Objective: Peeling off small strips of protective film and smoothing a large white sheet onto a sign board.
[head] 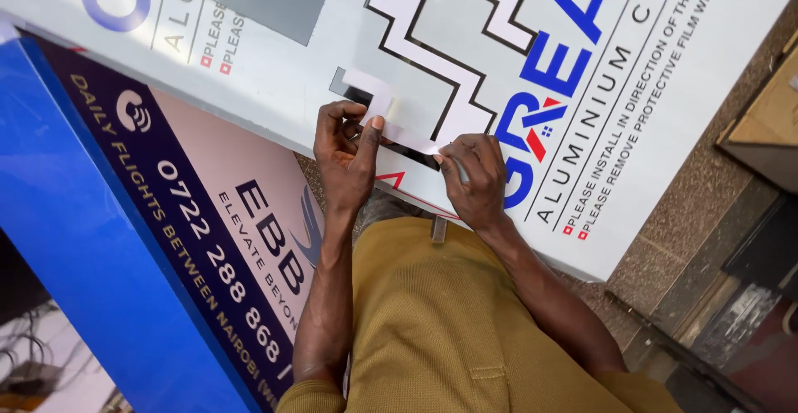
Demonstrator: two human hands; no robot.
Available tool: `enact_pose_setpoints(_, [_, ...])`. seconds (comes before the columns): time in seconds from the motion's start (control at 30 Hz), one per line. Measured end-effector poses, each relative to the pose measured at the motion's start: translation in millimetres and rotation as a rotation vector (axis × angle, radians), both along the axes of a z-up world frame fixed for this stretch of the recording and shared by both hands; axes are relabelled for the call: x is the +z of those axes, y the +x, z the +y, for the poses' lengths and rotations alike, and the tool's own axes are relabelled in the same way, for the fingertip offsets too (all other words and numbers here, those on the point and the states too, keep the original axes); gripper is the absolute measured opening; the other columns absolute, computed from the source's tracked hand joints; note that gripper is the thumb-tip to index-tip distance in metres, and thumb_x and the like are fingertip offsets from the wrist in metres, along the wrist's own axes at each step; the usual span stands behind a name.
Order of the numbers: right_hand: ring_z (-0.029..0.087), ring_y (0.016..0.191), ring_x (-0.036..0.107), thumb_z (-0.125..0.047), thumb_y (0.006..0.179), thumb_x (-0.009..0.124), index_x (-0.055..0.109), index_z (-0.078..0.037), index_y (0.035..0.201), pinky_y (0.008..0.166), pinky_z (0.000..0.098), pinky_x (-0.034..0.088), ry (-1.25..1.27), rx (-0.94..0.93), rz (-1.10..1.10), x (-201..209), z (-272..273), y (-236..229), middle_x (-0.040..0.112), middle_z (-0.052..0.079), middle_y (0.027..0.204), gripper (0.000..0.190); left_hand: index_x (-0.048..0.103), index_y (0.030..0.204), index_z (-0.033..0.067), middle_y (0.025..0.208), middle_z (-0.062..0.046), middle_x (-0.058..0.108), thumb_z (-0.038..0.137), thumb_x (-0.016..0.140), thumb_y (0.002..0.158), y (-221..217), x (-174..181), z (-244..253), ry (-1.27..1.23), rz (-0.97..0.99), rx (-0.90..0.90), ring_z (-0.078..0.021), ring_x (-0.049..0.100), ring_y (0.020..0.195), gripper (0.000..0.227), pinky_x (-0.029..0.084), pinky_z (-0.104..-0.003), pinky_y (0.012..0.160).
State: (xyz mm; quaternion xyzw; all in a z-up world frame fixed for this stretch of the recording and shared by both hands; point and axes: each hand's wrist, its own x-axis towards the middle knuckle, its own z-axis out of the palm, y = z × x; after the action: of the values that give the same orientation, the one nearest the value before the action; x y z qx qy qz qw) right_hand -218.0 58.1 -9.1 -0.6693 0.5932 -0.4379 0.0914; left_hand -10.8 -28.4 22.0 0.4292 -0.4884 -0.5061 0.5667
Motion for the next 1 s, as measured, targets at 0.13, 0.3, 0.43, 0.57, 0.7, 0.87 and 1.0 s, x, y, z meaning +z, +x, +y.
enact_pose_setpoints(0.13, [0.027, 0.092, 0.064, -0.013, 0.109, 0.085, 0.082, -0.012, 0.107, 0.079, 0.0391, 0.050, -0.042, -0.132, -0.032, 1.2, -1.6, 6.2, 0.066, 0.004, 0.104, 0.003, 0.061, 0.126, 0.0014, 0.114, -0.009, 0.062, 0.009, 0.080, 0.111, -5.7, 14.5, -20.5, 0.000, 0.002, -0.110, -0.0202, 0.078, 0.096, 0.026, 0.072, -0.033, 0.078])
enact_pose_setpoints(0.3, [0.031, 0.087, 0.068, -0.010, 0.114, 0.076, 0.077, -0.005, 0.104, 0.083, 0.0409, 0.057, -0.100, -0.323, -0.157, 3.1, -4.7, 32.6, 0.064, 0.007, 0.102, 0.012, 0.062, 0.128, 0.0038, 0.103, -0.007, 0.064, 0.006, 0.081, 0.110, -8.4, 20.3, -35.0, -0.067, 0.056, -0.223, -0.0173, 0.078, 0.089, 0.026, 0.071, -0.033, 0.076])
enact_pose_setpoints(0.43, [0.028, 0.085, 0.064, -0.008, 0.120, 0.069, 0.073, -0.008, 0.105, 0.083, 0.0409, 0.056, -0.105, -0.421, -0.074, 11.0, -3.0, 47.9, 0.056, 0.003, 0.101, 0.016, 0.061, 0.131, 0.0038, 0.103, -0.007, 0.063, 0.006, 0.080, 0.111, 0.5, 13.9, -42.4, -0.117, 0.069, -0.262, -0.0156, 0.076, 0.090, 0.028, 0.069, -0.032, 0.078])
enact_pose_setpoints(0.57, [0.034, 0.091, 0.067, -0.004, 0.113, 0.077, 0.077, -0.007, 0.102, 0.086, 0.0454, 0.057, -0.105, -0.478, -0.018, -5.9, 6.0, 62.9, 0.060, 0.006, 0.102, 0.011, 0.059, 0.135, 0.0056, 0.101, -0.007, 0.065, 0.008, 0.082, 0.111, 18.5, 5.4, -49.4, -0.122, -0.025, -0.295, -0.0145, 0.075, 0.088, 0.033, 0.068, -0.034, 0.077])
enact_pose_setpoints(0.7, [0.031, 0.096, 0.063, -0.007, 0.116, 0.075, 0.076, -0.008, 0.103, 0.090, 0.0465, 0.054, -0.022, -0.507, 0.020, 6.9, 14.5, 86.2, 0.057, 0.006, 0.104, 0.014, 0.063, 0.135, 0.0079, 0.099, -0.008, 0.070, 0.010, 0.088, 0.107, 48.3, -18.7, -42.9, -0.170, -0.234, -0.260, -0.0227, 0.077, 0.089, 0.037, 0.066, -0.043, 0.081])
enact_pose_setpoints(0.87, [0.032, 0.100, 0.062, -0.007, 0.119, 0.071, 0.076, -0.007, 0.108, 0.093, 0.0483, 0.054, 0.005, -0.497, 0.074, 7.8, 16.6, 88.2, 0.055, 0.006, 0.105, 0.012, 0.064, 0.137, 0.0068, 0.097, -0.007, 0.070, 0.008, 0.085, 0.110, 59.5, -24.0, -39.7, -0.197, -0.314, -0.291, -0.0211, 0.073, 0.091, 0.035, 0.063, -0.043, 0.086])
enact_pose_setpoints(1.0, [0.033, 0.103, 0.066, -0.007, 0.117, 0.072, 0.079, -0.007, 0.109, 0.093, 0.0495, 0.056, 0.021, -0.461, 0.065, -6.2, 18.6, 79.5, 0.055, 0.005, 0.102, 0.011, 0.066, 0.137, 0.0099, 0.099, -0.006, 0.070, 0.009, 0.084, 0.111, 58.2, -28.9, -43.6, -0.190, -0.336, -0.287, -0.0234, 0.074, 0.094, 0.032, 0.063, -0.048, 0.089])
